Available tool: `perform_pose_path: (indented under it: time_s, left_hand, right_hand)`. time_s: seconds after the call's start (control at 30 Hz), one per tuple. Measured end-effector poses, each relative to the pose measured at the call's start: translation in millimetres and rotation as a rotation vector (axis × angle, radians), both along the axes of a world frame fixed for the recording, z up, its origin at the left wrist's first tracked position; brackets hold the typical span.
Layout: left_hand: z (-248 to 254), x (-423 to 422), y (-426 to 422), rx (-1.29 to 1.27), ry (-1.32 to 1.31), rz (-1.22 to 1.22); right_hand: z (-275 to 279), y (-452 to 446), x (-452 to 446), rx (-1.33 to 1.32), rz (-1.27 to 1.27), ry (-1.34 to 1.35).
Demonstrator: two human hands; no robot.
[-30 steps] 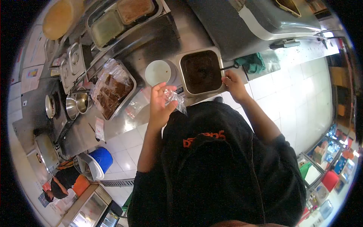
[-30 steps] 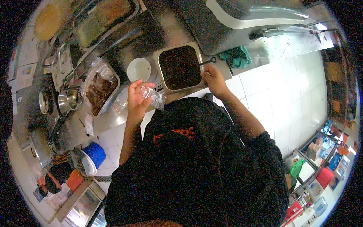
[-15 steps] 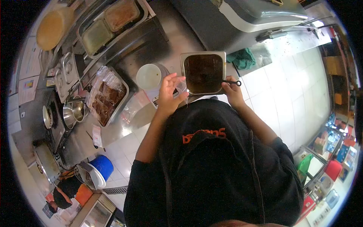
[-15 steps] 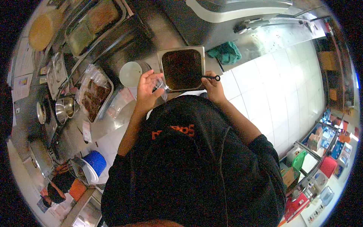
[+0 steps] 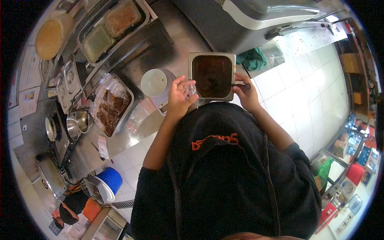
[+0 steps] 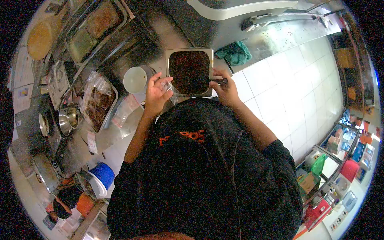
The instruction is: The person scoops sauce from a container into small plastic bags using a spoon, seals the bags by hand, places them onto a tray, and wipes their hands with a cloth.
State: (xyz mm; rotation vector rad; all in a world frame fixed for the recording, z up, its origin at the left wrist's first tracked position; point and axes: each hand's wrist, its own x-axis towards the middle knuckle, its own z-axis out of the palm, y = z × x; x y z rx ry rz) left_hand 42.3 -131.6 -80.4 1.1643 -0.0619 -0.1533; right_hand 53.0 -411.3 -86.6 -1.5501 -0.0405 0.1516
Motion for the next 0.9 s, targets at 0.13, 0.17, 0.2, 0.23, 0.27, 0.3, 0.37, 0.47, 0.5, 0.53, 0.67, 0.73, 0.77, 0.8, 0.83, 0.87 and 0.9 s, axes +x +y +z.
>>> perform_pose_path:
  time_s: [0.13, 0.17, 0.2, 0.23, 0.27, 0.3, 0.37, 0.47, 0.5, 0.53, 0.67, 0.73, 0.77, 0.8, 0.83, 0.87, 0.9]
  left_hand:
    - [-2.6, 3.0, 2.0, -0.011, 0.037, -0.021]
    - [-2.9, 2.9, 3.0, -0.028, 0.064, -0.027]
    - [-1.6, 2.5, 4.0, -0.044, 0.092, -0.034]
    - [-0.2, 2.5, 4.7, -0.061, 0.12, -0.04]
    - [-0.3, 3.2, 5.8, -0.055, 0.115, -0.038]
    - [-0.3, 4.3, 6.8, -0.05, 0.111, -0.036]
    - [0.6, 4.6, 9.5, -0.027, 0.113, -0.013]
    - [13.2, 2.2, 14.4, 0.01, 0.135, 0.034]
    - [19.1, 0.5, 16.1, 0.01, 0.149, 0.04]
    - [23.3, -0.4, 17.3, 0.009, 0.166, 0.045]
    - [27.6, -3.2, 16.8, 0.0, 0.071, 0.052]
    - [30.9, -4.4, 18.0, -0.003, 0.03, 0.075]
    - [33.1, -5.7, 19.1, 0.007, 0.025, 0.095]
    - [35.9, -6.8, 19.6, 0.016, 0.018, 0.116]
    - [38.2, -7.8, 20.1, 0.025, 0.013, 0.136]
    - [40.0, -8.3, 20.8, 0.036, 0.004, 0.142]
    - [41.6, -8.5, 21.8, 0.047, -0.006, 0.148]
  right_hand:
    - [-9.0, -9.2, -0.8, -0.028, 0.024, -0.032]
    - [-6.3, -10.1, -3.7, -0.099, 0.008, -0.061]
    - [1.0, -9.8, -4.2, -0.17, -0.009, -0.09]
    - [8.0, -11.3, -2.5, -0.277, 0.01, -0.149]
    - [15.6, -13.7, -0.5, -0.385, 0.028, -0.207]
    - [21.4, -15.9, 1.2, -0.492, 0.046, -0.265]
    - [27.4, -19.0, 4.1, -0.386, 0.088, -0.25]
    - [42.7, -16.0, 13.5, -0.461, 0.114, -0.434]
    - [46.0, -12.8, 16.6, -0.529, 0.116, -0.527]
    - [45.8, -7.0, 20.9, -0.63, 0.113, -0.623]
    - [41.1, 6.2, 32.8, -0.822, 0.282, -0.8]
    - [49.4, 7.0, 29.1, -0.789, 0.434, -0.77]
    - [57.1, 4.8, 23.3, -0.773, 0.478, -0.762]
    - [57.1, 4.1, 20.2, -0.746, 0.456, -0.751]
    - [55.6, 3.1, 17.0, -0.721, 0.434, -0.737]
    - [53.3, 2.7, 15.2, -0.696, 0.41, -0.723]
    - [48.6, 4.5, 17.3, -0.707, 0.336, -0.71]
